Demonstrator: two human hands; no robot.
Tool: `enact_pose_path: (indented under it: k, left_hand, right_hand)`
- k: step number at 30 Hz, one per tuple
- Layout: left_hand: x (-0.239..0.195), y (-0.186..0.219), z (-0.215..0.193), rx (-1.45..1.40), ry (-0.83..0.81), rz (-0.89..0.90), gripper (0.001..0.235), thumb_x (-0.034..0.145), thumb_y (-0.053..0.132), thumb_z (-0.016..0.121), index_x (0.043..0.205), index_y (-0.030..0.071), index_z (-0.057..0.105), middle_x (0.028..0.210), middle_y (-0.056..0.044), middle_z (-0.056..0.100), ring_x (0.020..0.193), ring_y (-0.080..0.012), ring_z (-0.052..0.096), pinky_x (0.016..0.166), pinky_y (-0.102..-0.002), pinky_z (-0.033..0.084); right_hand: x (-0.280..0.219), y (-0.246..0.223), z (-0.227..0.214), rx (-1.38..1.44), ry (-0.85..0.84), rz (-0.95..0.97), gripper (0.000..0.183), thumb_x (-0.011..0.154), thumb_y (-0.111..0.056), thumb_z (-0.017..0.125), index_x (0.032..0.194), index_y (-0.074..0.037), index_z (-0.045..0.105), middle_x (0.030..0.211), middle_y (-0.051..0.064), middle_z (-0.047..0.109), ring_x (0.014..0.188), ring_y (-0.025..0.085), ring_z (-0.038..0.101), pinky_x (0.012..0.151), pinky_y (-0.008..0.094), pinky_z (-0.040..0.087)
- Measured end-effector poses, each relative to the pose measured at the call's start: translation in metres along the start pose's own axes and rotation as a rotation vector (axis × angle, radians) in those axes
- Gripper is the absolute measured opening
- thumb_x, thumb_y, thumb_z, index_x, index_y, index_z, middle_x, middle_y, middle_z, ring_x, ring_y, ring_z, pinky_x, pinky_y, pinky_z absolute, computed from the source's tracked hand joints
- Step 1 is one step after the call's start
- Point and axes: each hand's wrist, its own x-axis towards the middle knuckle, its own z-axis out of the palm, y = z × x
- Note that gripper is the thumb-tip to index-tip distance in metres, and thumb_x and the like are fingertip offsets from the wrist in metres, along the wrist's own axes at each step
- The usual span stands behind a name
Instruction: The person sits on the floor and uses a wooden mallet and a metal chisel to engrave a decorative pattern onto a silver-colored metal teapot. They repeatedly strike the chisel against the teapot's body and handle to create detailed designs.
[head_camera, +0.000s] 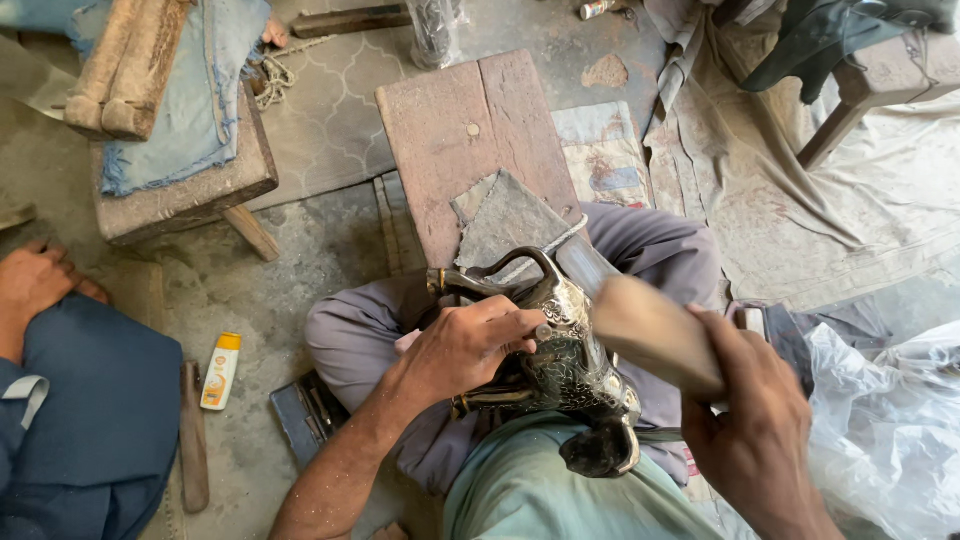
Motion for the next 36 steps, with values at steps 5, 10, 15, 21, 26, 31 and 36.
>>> enact_pose_path:
  k: [5,10,15,21,26,31,36]
  left_hand:
    - [0.005,0.000,0.000,-0.022,0.031,-0.012,0.044,0.092,0.009,0.077,0.129,0.019,0.058,0.092,-0.006,0.069,0.077,-0.0215,0.074,0.062,-0.035,0.058]
    - [0.007,0.000,-0.001,-0.012,0.036,0.013,0.044,0.089,0.006,0.077,0.129,0.017,0.062,0.086,-0.006,0.068,0.073,-0.0216,0.072,0.062,-0.035,0.057]
    - [0.010,-0.001,-0.004,-0.112,0.063,0.028,0.035,0.097,0.007,0.074,0.127,0.015,0.057,0.095,-0.006,0.070,0.084,-0.0193,0.076,0.067,-0.034,0.060]
    - [0.016,0.001,-0.008,-0.028,-0.016,0.016,0.039,0.092,0.006,0.075,0.127,0.015,0.059,0.091,-0.006,0.071,0.082,-0.0253,0.073,0.067,-0.038,0.057]
    - [0.016,0.003,-0.009,-0.050,-0.065,-0.008,0.044,0.090,-0.001,0.071,0.129,0.017,0.059,0.095,-0.005,0.071,0.085,-0.0238,0.075,0.068,-0.037,0.059]
    - [0.016,0.001,-0.010,-0.056,-0.074,0.020,0.050,0.089,-0.002,0.071,0.133,0.018,0.058,0.096,-0.006,0.070,0.083,-0.0245,0.075,0.070,-0.036,0.061]
    - [0.014,0.001,-0.008,-0.017,-0.103,0.012,0.051,0.089,-0.003,0.070,0.134,0.019,0.058,0.093,-0.006,0.070,0.080,-0.0240,0.074,0.066,-0.036,0.060]
  right_hand:
    - [0.002,0.006,0.001,0.136,-0.099,0.137,0.067,0.077,-0.005,0.074,0.141,-0.018,0.056,0.113,0.007,0.069,0.099,0.023,0.069,0.081,0.040,0.055]
    - [0.005,0.012,0.002,-0.266,-0.138,-0.045,0.071,0.069,0.003,0.078,0.136,-0.014,0.062,0.106,0.013,0.072,0.093,0.031,0.069,0.081,0.049,0.054]
    - [0.007,0.018,-0.003,0.199,0.058,0.182,0.061,0.079,-0.001,0.073,0.136,-0.005,0.053,0.113,0.016,0.068,0.098,0.026,0.070,0.081,0.040,0.055]
    - [0.007,0.020,-0.002,0.254,0.000,0.070,0.059,0.077,0.001,0.074,0.132,-0.004,0.056,0.118,0.021,0.068,0.105,0.031,0.070,0.086,0.035,0.055]
    - [0.005,0.020,0.004,-0.003,-0.142,0.099,0.059,0.077,0.004,0.078,0.132,-0.013,0.065,0.107,0.014,0.072,0.096,0.033,0.070,0.083,0.046,0.053]
    - [0.007,0.023,0.009,0.075,0.007,-0.003,0.059,0.077,0.002,0.071,0.134,-0.007,0.059,0.114,0.015,0.066,0.103,0.032,0.067,0.088,0.041,0.053]
    - [0.003,0.026,0.010,0.398,-0.094,0.389,0.047,0.078,-0.004,0.072,0.122,-0.014,0.061,0.101,0.005,0.070,0.087,0.024,0.071,0.076,0.036,0.056]
